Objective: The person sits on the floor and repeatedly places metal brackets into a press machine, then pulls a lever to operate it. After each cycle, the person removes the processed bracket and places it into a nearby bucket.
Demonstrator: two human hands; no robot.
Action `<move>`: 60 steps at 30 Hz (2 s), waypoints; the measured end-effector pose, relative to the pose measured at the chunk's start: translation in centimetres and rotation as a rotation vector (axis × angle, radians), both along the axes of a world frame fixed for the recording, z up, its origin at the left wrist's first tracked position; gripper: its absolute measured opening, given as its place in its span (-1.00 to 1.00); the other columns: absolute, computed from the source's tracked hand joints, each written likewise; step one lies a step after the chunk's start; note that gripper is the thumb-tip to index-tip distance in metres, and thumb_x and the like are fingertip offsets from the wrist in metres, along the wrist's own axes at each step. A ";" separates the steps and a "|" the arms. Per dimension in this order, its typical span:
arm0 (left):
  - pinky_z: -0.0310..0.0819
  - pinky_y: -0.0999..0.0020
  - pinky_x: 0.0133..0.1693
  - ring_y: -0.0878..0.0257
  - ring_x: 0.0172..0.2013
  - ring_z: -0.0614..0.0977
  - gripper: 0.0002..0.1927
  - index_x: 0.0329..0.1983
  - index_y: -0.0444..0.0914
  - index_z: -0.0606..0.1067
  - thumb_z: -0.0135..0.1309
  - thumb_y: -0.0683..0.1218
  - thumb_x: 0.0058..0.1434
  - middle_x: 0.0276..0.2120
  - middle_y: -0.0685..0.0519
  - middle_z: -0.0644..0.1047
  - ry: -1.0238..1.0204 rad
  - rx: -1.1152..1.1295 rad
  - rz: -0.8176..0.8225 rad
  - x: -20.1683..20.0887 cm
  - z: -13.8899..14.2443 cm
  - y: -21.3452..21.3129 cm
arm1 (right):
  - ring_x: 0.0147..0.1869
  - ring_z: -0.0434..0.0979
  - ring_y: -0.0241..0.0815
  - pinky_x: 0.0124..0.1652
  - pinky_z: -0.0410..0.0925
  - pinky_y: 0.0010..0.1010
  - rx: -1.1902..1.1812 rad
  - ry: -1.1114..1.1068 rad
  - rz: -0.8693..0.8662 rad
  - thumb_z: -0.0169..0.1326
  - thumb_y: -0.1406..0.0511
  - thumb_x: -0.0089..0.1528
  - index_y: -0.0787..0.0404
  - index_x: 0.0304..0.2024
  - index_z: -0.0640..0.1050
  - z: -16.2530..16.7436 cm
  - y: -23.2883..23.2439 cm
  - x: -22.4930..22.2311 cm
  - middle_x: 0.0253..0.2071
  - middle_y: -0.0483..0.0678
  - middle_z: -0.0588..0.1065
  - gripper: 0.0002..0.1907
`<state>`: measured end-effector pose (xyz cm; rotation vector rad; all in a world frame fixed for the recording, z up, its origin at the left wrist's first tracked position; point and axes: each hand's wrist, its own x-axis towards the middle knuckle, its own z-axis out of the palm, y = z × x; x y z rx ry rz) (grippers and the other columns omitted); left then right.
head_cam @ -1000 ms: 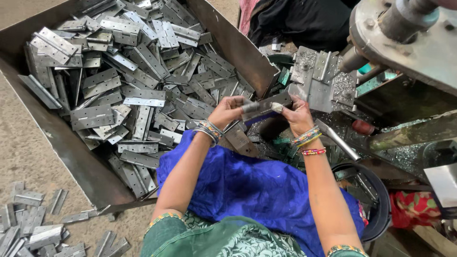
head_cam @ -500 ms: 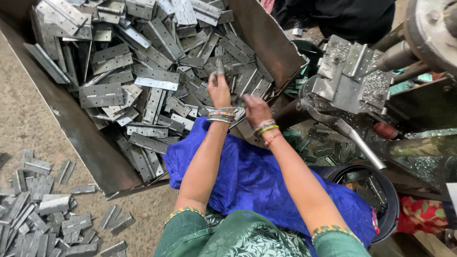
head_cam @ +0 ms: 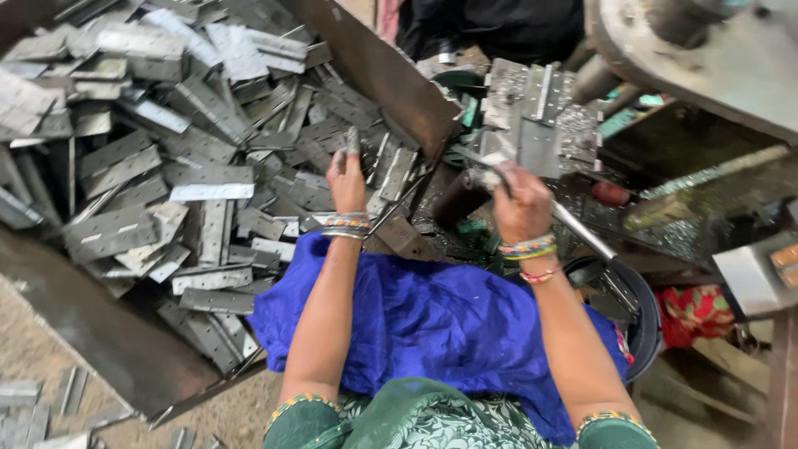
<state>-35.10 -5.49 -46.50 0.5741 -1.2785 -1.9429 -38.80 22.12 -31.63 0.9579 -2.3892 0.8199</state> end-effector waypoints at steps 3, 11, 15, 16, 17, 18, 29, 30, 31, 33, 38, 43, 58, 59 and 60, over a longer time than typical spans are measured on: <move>0.26 0.54 -0.31 0.47 -0.36 0.37 -0.78 -0.19 -0.35 0.56 0.09 -0.07 0.43 -0.39 0.26 0.48 -0.044 -0.077 -0.096 0.7 1.5 2.4 | 0.15 0.59 0.16 0.17 0.44 -0.09 0.036 0.156 -0.089 0.11 0.49 0.23 0.28 0.05 0.59 0.5 5.9 -0.8 0.05 0.12 0.58 -0.68; 0.45 0.12 0.07 -0.02 -0.02 0.57 -0.70 -0.05 -0.27 0.61 0.19 -0.11 0.13 -0.10 -0.09 0.59 -0.197 -0.913 -0.276 2.6 7.7 13.1 | 0.29 0.52 0.04 0.47 0.07 0.08 0.246 0.175 -0.098 0.07 0.53 0.11 0.22 0.00 0.58 -8.2 11.7 -5.9 0.16 0.10 0.55 -0.60; 0.24 -0.01 0.32 -0.14 0.27 0.40 -0.59 0.11 -0.26 0.55 0.21 0.01 0.26 0.14 -0.11 0.53 -0.133 -1.078 -0.399 -0.2 9.0 20.4 | 0.34 0.46 0.01 0.50 0.05 0.06 0.330 0.097 -0.084 0.07 0.53 0.09 0.20 0.16 0.53 -7.1 12.5 -6.2 0.22 0.09 0.51 -0.45; 0.13 -0.05 0.36 -0.13 0.32 0.36 -0.56 0.14 -0.27 0.53 0.19 0.02 0.25 0.17 -0.12 0.51 -0.146 -1.179 -0.388 -1.2 9.1 22.1 | 0.39 0.45 0.02 0.50 0.06 0.04 0.365 0.104 -0.065 0.07 0.54 0.09 0.18 0.18 0.51 -6.6 13.1 -6.0 0.25 0.08 0.51 -0.43; 0.03 -0.10 0.41 -0.12 0.36 0.33 -0.53 0.16 -0.28 0.51 0.17 0.02 0.24 0.21 -0.13 0.48 -0.158 -1.280 -0.372 -2.3 9.2 23.4 | 0.42 0.43 0.05 0.48 0.09 -0.02 0.407 0.138 -0.139 0.06 0.53 0.07 0.17 0.21 0.50 -5.6 13.8 -5.4 0.30 0.09 0.49 -0.38; -0.08 -0.14 0.46 -0.11 0.40 0.29 -0.49 0.19 -0.30 0.48 0.15 0.03 0.23 0.24 -0.14 0.46 -0.168 -1.382 -0.349 -3.4 9.2 24.5 | 0.45 0.42 0.08 0.46 0.11 -0.08 0.447 0.177 -0.212 0.04 0.53 0.04 0.16 0.23 0.49 -4.7 14.7 -4.6 0.34 0.11 0.47 -0.34; -0.42 -0.20 0.44 -0.03 0.42 0.20 -0.38 0.21 -0.30 0.46 0.10 0.17 0.21 0.25 -0.08 0.44 -0.465 -1.638 -0.405 -7.8 9.7 29.1 | -0.18 0.68 0.12 -0.30 0.52 -0.13 0.794 -0.221 -0.605 0.04 0.25 0.26 0.24 -0.08 0.50 -4.1 23.2 0.7 -0.21 0.12 0.57 -0.76; -0.43 -0.20 0.46 -0.02 0.42 0.21 -0.41 0.20 -0.29 0.47 0.11 0.16 0.22 0.25 -0.06 0.44 -0.508 -1.649 -0.433 -8.1 9.9 29.1 | -0.18 0.68 0.13 -0.29 0.53 -0.12 0.786 -0.258 -0.616 0.02 0.26 0.27 0.26 -0.07 0.49 -4.5 23.4 0.6 -0.20 0.14 0.57 -0.75; -0.43 -0.20 0.45 -0.03 0.41 0.21 -0.42 0.18 -0.29 0.48 0.11 0.17 0.22 0.24 -0.06 0.44 -0.483 -1.620 -0.411 -8.5 9.9 29.0 | -0.18 0.68 0.14 -0.28 0.53 -0.10 0.778 -0.292 -0.626 0.01 0.27 0.27 0.27 -0.05 0.49 -4.9 23.5 0.5 -0.19 0.16 0.58 -0.74; -0.43 -0.20 0.45 -0.04 0.41 0.22 -0.44 0.15 -0.28 0.50 0.12 0.17 0.23 0.22 -0.06 0.45 -0.439 -1.555 -0.384 -8.9 10.0 28.7 | -0.19 0.67 0.18 -0.26 0.52 -0.06 0.764 -0.377 -0.612 -0.03 0.27 0.26 0.32 0.07 0.45 -5.8 24.0 0.9 -0.21 0.20 0.60 -0.63; -0.42 -0.21 0.44 0.00 0.40 0.24 -0.50 0.14 -0.22 0.52 0.14 0.11 0.20 0.23 0.02 0.45 -0.374 -1.538 -0.400 -9.2 9.6 27.8 | -0.15 0.67 0.25 -0.19 0.52 0.01 0.698 -0.890 -0.624 -0.18 0.22 0.35 0.39 0.22 0.31 -9.5 25.0 2.9 -0.21 0.31 0.59 -0.54; -0.40 -0.20 0.44 0.00 0.41 0.24 -0.49 0.17 -0.20 0.51 0.15 0.11 0.19 0.21 0.04 0.45 -0.368 -1.559 -0.445 -9.5 10.0 27.2 | 0.05 0.63 0.23 -0.03 0.49 0.00 0.736 -0.886 -0.579 -0.17 0.25 0.30 0.31 0.17 0.38 -12.3 24.9 2.9 -0.04 0.25 0.59 -0.58; -0.43 -0.22 0.45 0.00 0.41 0.24 -0.55 0.13 -0.18 0.53 0.15 0.07 0.22 0.24 0.06 0.45 -0.466 -1.663 -0.520 -9.0 11.6 26.9 | 0.36 0.41 0.19 0.28 0.23 0.05 0.834 -1.094 -0.589 -0.27 0.18 0.29 0.29 0.44 -0.03 -12.8 21.7 2.2 0.31 0.24 0.36 -0.30; -0.43 -0.22 0.45 -0.01 0.40 0.25 -0.55 0.14 -0.17 0.53 0.15 0.06 0.21 0.22 0.06 0.45 -0.447 -1.650 -0.501 -8.9 11.8 26.9 | 0.35 0.42 0.19 0.28 0.22 0.08 0.858 -1.089 -0.566 -0.27 0.19 0.29 0.28 0.42 0.01 -12.7 21.9 2.3 0.30 0.23 0.38 -0.33; -0.43 -0.22 0.44 -0.01 0.39 0.27 -0.55 0.14 -0.17 0.54 0.15 0.05 0.20 0.21 0.06 0.46 -0.429 -1.635 -0.478 -8.8 11.9 26.9 | 0.35 0.43 0.19 0.28 0.20 0.11 0.882 -1.081 -0.537 -0.26 0.19 0.30 0.28 0.40 0.05 -12.4 22.2 2.4 0.29 0.23 0.40 -0.36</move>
